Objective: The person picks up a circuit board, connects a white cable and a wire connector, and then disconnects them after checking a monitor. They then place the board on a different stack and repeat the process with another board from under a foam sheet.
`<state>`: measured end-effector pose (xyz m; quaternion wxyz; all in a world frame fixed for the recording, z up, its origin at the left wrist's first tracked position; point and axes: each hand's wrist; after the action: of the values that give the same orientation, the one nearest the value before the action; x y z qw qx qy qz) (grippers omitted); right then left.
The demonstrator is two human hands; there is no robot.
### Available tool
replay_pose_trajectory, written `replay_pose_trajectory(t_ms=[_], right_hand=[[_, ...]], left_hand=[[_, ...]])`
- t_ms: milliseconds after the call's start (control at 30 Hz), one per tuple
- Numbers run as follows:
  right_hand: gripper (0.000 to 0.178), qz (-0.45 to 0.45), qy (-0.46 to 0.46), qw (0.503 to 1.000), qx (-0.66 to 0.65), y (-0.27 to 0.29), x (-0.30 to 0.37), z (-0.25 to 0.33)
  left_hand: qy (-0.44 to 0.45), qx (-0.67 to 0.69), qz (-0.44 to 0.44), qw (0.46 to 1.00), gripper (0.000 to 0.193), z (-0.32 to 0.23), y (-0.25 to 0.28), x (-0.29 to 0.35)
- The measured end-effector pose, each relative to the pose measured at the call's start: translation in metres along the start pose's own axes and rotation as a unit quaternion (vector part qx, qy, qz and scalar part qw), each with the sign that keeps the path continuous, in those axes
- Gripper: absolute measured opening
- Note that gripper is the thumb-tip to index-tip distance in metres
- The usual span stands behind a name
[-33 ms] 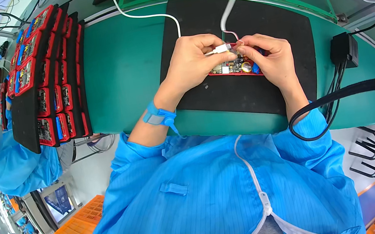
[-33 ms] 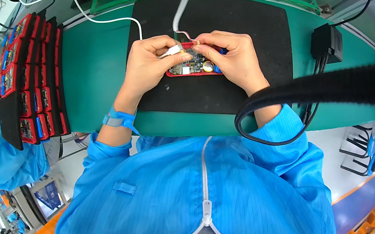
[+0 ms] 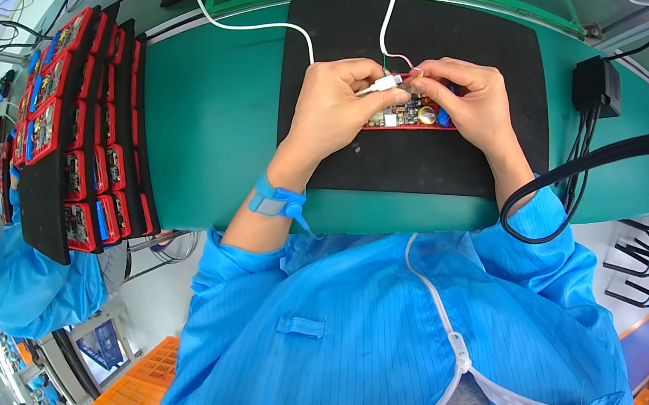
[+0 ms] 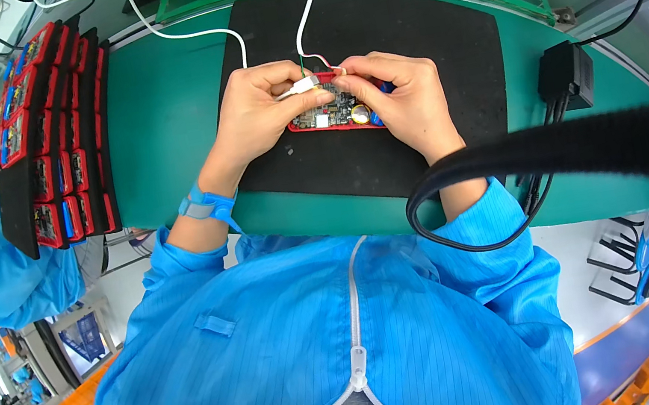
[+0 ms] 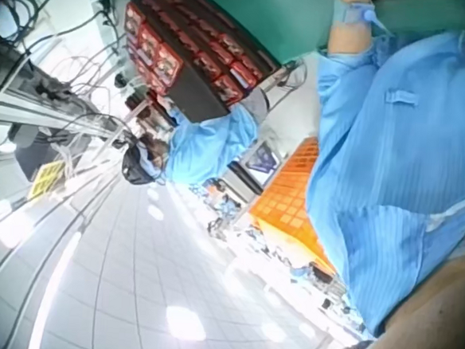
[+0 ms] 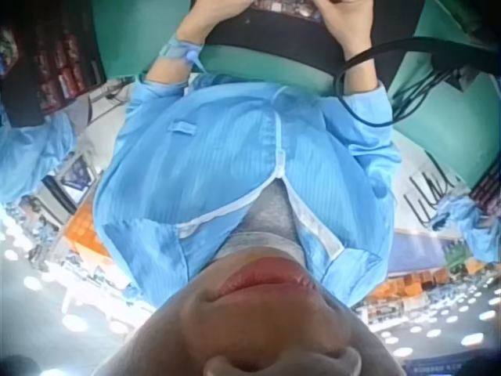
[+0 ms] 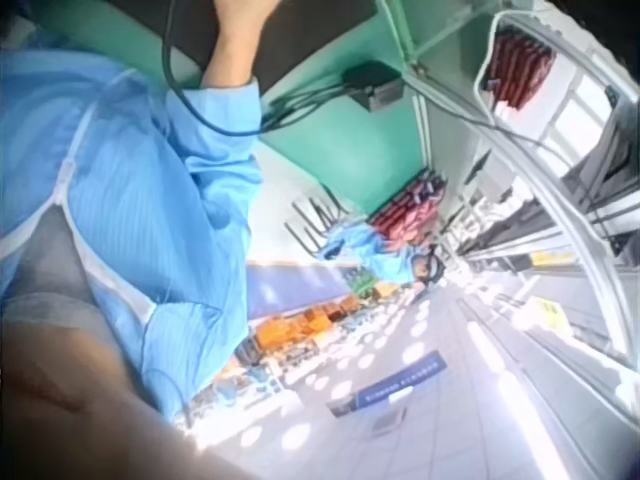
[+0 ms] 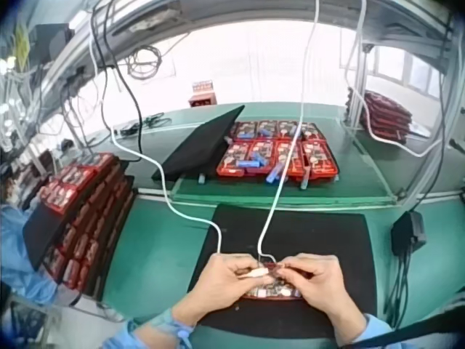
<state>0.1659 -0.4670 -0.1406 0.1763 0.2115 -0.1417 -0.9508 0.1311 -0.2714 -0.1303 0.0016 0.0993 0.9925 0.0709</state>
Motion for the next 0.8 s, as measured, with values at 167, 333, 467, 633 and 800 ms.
replay_pose_trajectory(t_ms=[167, 333, 467, 633, 800], right_hand=[[0.014, -0.005, 0.004, 1.000, -0.003, -0.0020, -0.0002, -0.0016], [0.013, 0.001, 0.004, 1.000, 0.001, -0.0020, 0.0000, 0.0002], [0.012, 0.003, -0.006, 1.000, 0.010, -0.0024, 0.0005, 0.0004], [0.011, 0.002, 0.013, 1.000, 0.022, -0.0036, -0.0002, 0.0003], [0.011, -0.003, 0.029, 0.999, 0.028, -0.0036, -0.0001, -0.0015]], left_hand=[[-0.066, 0.014, -0.060, 0.996, 0.016, 0.0079, -0.0062, -0.0021], [-0.058, -0.009, -0.070, 0.996, 0.015, 0.0039, -0.0037, -0.0016], [-0.054, 0.002, -0.072, 0.996, 0.015, 0.0071, -0.0054, -0.0022], [-0.075, -0.001, -0.070, 0.995, 0.014, 0.0099, -0.0048, -0.0035], [-0.059, -0.053, -0.054, 0.995, 0.014, 0.0046, -0.0028, -0.0031]])
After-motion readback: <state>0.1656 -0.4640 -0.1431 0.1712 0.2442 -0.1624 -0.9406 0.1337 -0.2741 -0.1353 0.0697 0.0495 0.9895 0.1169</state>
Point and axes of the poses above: each hand's wrist, its own x-axis away from the middle knuckle, its own y-axis out of the back of the hand, z = x × y, and after that the axes turned 1 degree about z, right-handed
